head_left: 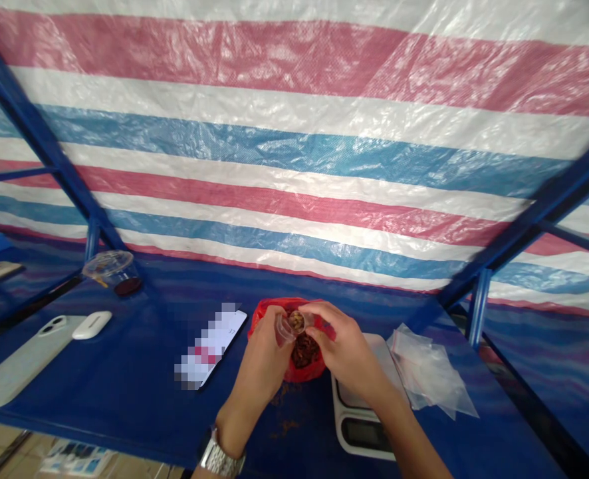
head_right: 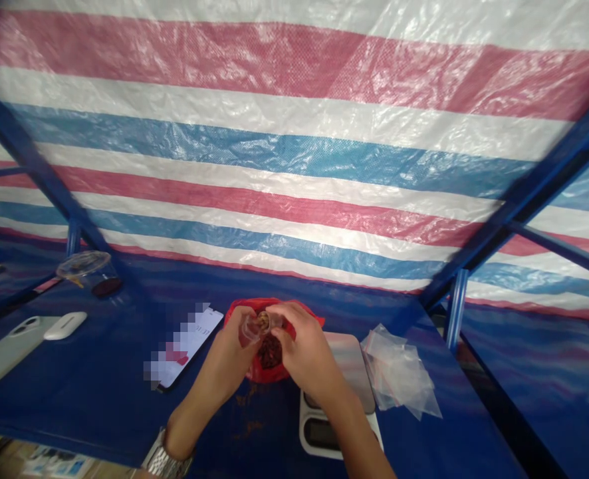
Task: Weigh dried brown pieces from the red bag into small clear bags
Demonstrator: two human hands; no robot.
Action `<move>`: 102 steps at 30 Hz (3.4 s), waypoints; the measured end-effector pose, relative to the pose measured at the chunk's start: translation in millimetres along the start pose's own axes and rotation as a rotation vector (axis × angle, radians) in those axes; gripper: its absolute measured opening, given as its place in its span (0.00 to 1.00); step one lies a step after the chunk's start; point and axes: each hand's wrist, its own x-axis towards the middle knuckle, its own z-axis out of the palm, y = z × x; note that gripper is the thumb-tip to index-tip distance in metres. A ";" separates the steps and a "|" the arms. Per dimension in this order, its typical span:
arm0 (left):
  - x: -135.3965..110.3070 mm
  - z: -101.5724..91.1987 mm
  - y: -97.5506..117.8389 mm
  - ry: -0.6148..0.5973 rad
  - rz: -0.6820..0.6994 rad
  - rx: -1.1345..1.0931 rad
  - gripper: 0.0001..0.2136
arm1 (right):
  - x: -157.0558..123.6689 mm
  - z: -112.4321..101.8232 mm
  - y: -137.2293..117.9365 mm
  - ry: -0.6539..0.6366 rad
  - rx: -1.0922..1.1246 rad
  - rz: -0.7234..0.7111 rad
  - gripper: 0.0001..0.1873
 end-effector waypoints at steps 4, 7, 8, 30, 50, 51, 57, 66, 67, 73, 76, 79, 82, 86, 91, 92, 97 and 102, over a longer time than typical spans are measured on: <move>0.6 12.2 -7.4 0.006 0.095 0.004 0.10 | -2.6 3.4 -5.6 0.002 -0.121 -0.213 0.21; 0.7 16.3 -8.0 -0.011 0.085 -0.048 0.14 | -3.6 3.2 -5.6 0.001 -0.161 -0.283 0.23; 0.6 16.3 -7.0 -0.018 0.077 -0.066 0.15 | -3.5 2.2 -5.5 0.007 -0.164 -0.281 0.23; 1.0 -3.7 -23.5 0.063 -0.124 0.164 0.06 | -12.4 25.3 27.8 -0.225 -0.521 -0.009 0.24; 6.0 -19.6 -4.8 0.141 -0.167 -0.163 0.16 | -6.5 36.0 31.4 0.017 0.249 0.286 0.16; 6.1 -19.0 -4.8 0.166 -0.124 -0.127 0.15 | -5.1 31.6 30.8 0.027 0.244 0.274 0.16; 2.1 -6.7 -8.1 0.042 -0.048 -0.023 0.08 | 0.6 7.9 12.6 0.072 0.140 0.150 0.16; 1.4 10.0 -6.2 -0.062 0.038 -0.088 0.13 | -2.1 14.8 0.8 0.060 -0.181 -0.190 0.21; 1.6 10.3 -5.8 -0.056 0.026 -0.091 0.13 | -2.3 14.1 1.2 0.058 -0.184 -0.196 0.21; 1.1 10.3 -4.4 -0.045 0.025 -0.143 0.13 | -5.5 9.1 -1.0 0.045 -0.245 -0.265 0.22; 1.1 10.9 -4.9 -0.034 0.038 -0.156 0.13 | -7.0 9.7 -3.6 0.052 -0.282 -0.294 0.21; 1.5 12.0 -6.3 -0.018 0.027 -0.165 0.13 | -6.9 10.6 -4.5 0.054 -0.272 -0.281 0.22; 2.0 12.4 -5.7 -0.004 0.004 -0.148 0.13 | -5.6 11.2 -2.4 0.104 -0.251 -0.249 0.21; 4.2 7.4 -1.3 0.053 0.013 -0.112 0.09 | -4.0 11.5 3.4 0.216 -0.262 -0.211 0.19; 5.9 -8.0 -6.9 0.232 -0.048 -0.039 0.09 | -5.9 16.1 13.9 0.118 -0.421 -0.104 0.20; 5.2 -10.3 -10.5 0.223 -0.078 0.006 0.08 | -6.6 18.5 16.4 0.056 -0.449 -0.079 0.21; 0.9 -7.9 -33.3 0.147 -0.120 0.184 0.06 | -7.1 35.7 28.4 -0.046 -0.557 0.038 0.26; 6.3 -2.0 -49.5 0.178 -0.109 0.089 0.06 | -4.8 47.7 36.9 -0.107 -0.451 0.069 0.26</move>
